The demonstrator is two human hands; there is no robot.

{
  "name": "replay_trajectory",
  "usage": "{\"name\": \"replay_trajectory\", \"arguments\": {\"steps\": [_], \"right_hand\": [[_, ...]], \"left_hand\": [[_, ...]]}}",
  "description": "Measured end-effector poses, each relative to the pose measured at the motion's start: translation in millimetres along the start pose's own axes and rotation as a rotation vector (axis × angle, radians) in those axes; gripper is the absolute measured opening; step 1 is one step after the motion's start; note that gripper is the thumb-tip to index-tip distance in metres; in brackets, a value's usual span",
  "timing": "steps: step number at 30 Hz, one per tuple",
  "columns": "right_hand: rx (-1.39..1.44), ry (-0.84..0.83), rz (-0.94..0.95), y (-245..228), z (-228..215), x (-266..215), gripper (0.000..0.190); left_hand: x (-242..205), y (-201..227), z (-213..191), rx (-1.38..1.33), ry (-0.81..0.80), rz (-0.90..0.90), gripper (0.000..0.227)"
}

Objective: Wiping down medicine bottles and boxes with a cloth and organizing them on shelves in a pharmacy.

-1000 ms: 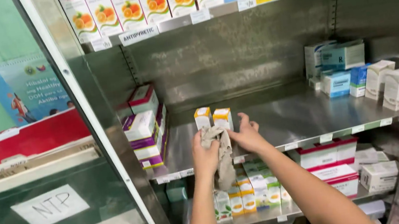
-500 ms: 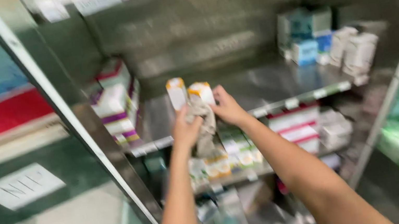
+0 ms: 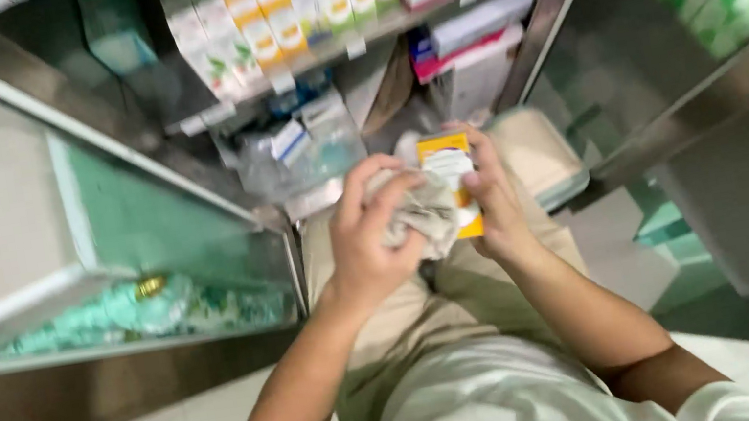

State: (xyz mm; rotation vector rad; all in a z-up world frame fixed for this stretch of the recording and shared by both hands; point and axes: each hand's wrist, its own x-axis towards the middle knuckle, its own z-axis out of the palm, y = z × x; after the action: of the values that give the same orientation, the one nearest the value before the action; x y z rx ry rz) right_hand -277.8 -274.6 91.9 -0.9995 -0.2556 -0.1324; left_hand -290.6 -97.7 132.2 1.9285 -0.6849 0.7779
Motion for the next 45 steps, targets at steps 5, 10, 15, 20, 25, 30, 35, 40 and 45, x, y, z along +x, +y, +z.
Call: {"name": "replay_trajectory", "arguments": {"steps": [5,10,15,20,25,30,35,40,45], "right_hand": [[-0.039,0.096,0.045,46,-33,-93,0.07],[-0.074,-0.048,0.042,33,-26,-126,0.064],[0.104,-0.168,0.112,-3,-2,-149,0.077],[0.185,-0.154,0.091,-49,28,-164,0.069],[-0.066,-0.312,0.092,-79,43,-200,0.063],[0.06,-0.274,0.098,-65,33,-198,0.059],[0.201,-0.206,0.115,-61,44,-177,0.051],[0.221,-0.191,0.116,-59,30,-170,0.047],[0.217,-0.123,0.047,-16,6,-189,0.055]], "left_hand": [[-68,49,25,0.318,-0.057,0.09,0.048],[-117,77,18,0.314,-0.024,0.113,0.044],[-145,132,-6,0.533,0.07,0.244,0.032],[-154,173,-48,0.45,0.111,0.327,0.025],[-125,202,-59,0.548,0.102,0.426,0.027],[-117,211,-35,0.526,0.189,0.299,0.042],[-146,191,-28,0.486,0.074,0.309,0.025],[-130,181,-32,0.426,-0.154,0.395,0.033],[-99,157,-9,0.72,0.114,0.376,0.037]]}}
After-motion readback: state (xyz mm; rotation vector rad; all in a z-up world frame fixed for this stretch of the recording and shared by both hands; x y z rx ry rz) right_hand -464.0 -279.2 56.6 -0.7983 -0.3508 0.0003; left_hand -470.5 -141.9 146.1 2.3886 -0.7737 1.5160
